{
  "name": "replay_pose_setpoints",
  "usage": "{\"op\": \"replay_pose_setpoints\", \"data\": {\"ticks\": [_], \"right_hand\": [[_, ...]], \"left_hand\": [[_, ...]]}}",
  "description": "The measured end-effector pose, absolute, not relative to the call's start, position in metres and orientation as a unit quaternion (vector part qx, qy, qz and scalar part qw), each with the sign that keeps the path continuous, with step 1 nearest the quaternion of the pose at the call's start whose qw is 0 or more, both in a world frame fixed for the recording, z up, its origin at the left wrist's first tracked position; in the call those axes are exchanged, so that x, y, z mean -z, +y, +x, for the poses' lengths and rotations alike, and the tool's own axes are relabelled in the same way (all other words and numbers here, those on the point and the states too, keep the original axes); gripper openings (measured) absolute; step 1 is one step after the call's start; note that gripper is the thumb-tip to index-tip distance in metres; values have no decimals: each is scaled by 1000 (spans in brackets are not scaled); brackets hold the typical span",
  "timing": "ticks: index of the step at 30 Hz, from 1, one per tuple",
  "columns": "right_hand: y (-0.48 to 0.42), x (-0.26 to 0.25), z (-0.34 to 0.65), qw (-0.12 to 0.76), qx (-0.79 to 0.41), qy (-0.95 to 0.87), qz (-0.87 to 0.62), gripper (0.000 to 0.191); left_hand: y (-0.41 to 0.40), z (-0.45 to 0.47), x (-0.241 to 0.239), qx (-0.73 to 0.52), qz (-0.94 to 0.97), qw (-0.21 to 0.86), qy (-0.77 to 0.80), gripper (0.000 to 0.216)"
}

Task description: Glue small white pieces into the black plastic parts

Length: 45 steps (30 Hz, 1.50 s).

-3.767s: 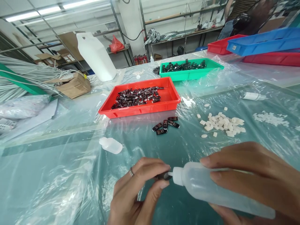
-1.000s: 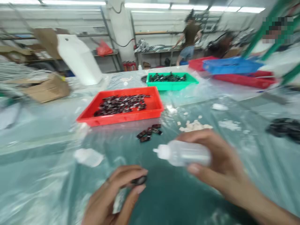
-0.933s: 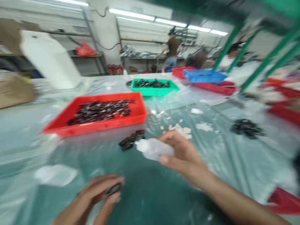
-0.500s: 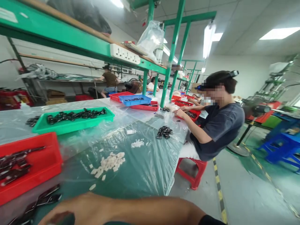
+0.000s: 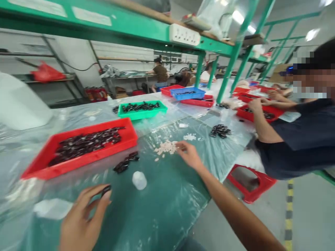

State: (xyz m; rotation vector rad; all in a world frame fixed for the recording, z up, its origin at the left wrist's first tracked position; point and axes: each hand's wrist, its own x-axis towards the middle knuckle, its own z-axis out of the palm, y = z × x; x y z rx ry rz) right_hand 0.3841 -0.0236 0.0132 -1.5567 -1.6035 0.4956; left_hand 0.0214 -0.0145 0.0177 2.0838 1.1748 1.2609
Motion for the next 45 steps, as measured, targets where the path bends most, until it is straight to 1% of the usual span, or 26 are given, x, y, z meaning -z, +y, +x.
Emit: {"op": "replay_pose_setpoints", "data": {"ticks": [4, 10, 13, 15, 18, 21, 25, 27, 29, 33, 37, 41, 45], "right_hand": [[-19, -9, 399, 322, -169, -708, -606, 26], [12, -16, 376, 179, -124, -805, -552, 25], [28, -19, 374, 145, -128, -830, -523, 22], [34, -21, 375, 146, -132, -840, -505, 21], [37, -26, 374, 179, -141, -851, -473, 20], [29, -37, 362, 253, -153, -846, -445, 22], [3, -59, 317, 368, -175, -823, -396, 20], [-11, -66, 288, 403, -183, -824, -353, 13], [-21, -66, 263, 431, -174, -827, -316, 13], [-28, -55, 238, 470, -132, -824, -288, 26], [-30, -49, 234, 493, -103, -818, -277, 31], [-32, -48, 229, 515, -93, -801, -289, 28], [-38, -46, 222, 541, -101, -770, -322, 19]], "left_hand": [[-12, 13, -14, -455, 737, 218, 449, 28], [-17, 16, -14, -460, 739, 220, 441, 24], [-22, 17, -17, -460, 749, 208, 430, 20], [-24, 19, -21, -461, 758, 198, 418, 17], [-27, 26, -27, -459, 762, 191, 414, 14], [-32, 32, -30, -453, 765, 199, 412, 14], [-40, 38, -31, -452, 768, 213, 402, 15], [-41, 39, -31, -458, 766, 215, 398, 15], [-42, 38, -32, -463, 765, 216, 392, 16], [-44, 37, -34, -470, 769, 221, 372, 19], [-45, 39, -33, -481, 761, 216, 379, 18], [-43, 42, -33, -485, 757, 210, 385, 15], [-45, 43, -28, -495, 757, 213, 368, 12]]}}
